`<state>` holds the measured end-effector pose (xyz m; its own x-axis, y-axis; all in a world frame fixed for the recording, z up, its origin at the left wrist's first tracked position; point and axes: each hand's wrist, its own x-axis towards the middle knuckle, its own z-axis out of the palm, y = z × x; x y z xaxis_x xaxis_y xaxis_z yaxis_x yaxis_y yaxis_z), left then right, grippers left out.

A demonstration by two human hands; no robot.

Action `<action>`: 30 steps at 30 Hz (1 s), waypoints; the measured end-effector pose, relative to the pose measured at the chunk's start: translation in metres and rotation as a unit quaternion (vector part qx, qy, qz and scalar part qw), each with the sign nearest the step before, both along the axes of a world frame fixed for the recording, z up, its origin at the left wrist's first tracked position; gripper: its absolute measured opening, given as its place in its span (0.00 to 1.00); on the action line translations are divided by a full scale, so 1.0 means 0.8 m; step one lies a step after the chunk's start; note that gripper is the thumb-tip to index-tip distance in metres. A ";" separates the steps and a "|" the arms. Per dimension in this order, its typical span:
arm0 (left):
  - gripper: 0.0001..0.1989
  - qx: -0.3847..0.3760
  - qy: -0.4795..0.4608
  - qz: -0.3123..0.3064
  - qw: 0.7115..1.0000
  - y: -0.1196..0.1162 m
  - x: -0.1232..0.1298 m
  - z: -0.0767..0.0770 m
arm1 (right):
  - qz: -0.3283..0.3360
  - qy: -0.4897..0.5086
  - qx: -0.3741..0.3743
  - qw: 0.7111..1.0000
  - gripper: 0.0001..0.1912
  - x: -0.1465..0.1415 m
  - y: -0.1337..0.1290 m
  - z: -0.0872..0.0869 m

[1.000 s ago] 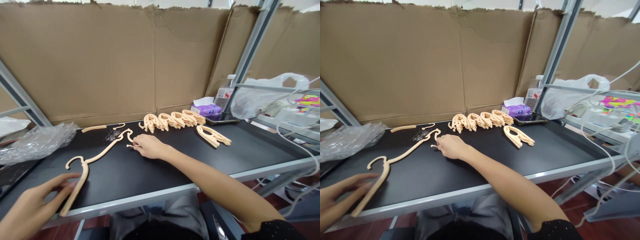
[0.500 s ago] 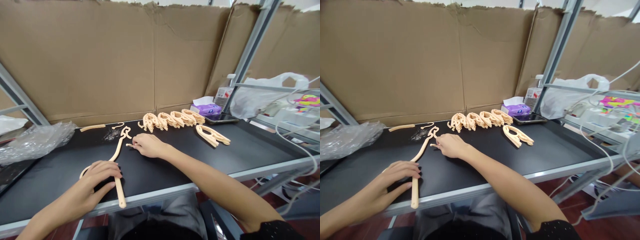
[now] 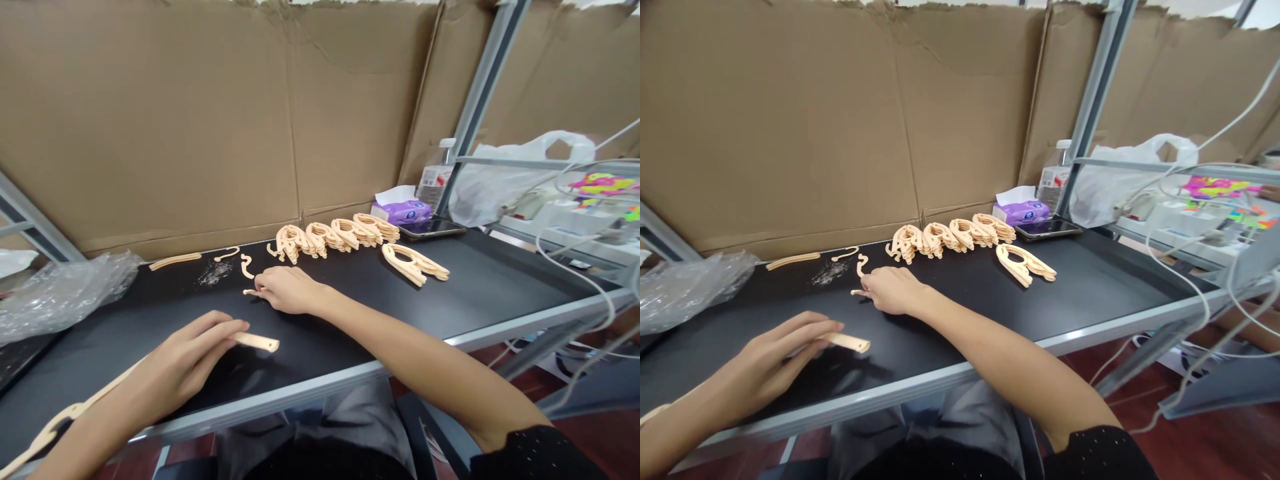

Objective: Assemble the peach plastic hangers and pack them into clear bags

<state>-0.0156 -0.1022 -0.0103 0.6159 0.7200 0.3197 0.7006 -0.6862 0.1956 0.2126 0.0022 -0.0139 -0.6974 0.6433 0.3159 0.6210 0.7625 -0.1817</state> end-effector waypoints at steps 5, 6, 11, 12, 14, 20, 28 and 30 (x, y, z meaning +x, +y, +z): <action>0.14 -0.080 -0.015 0.021 0.996 0.026 0.008 0.016 | -0.020 -0.006 0.000 1.000 0.08 0.004 0.001 0.005; 0.14 -0.114 -0.015 0.029 0.993 0.033 0.009 0.020 | -0.030 -0.003 -0.002 1.000 0.09 0.005 0.002 0.006; 0.15 -0.338 -0.040 0.032 0.940 0.070 0.010 0.038 | -0.063 0.090 -0.083 0.990 0.08 0.011 0.010 0.013; 0.16 -0.370 -0.048 0.031 0.927 0.077 0.009 0.040 | -0.054 0.129 -0.111 0.984 0.07 0.011 0.011 0.015; 0.16 -0.414 -0.057 0.029 0.908 0.091 0.006 0.043 | -0.020 0.190 -0.164 0.968 0.07 0.010 0.011 0.020; 0.14 -0.473 -0.032 0.028 0.880 0.106 0.004 0.053 | 0.040 0.102 -0.211 0.971 0.16 0.009 0.001 0.027; 0.18 -0.305 -0.127 0.126 0.936 0.125 -0.021 0.066 | 0.006 0.027 -0.208 0.978 0.13 0.003 0.000 0.019; 0.20 -0.152 -0.231 0.216 0.936 0.120 -0.026 0.080 | -0.005 0.023 -0.202 0.979 0.13 0.002 0.000 0.018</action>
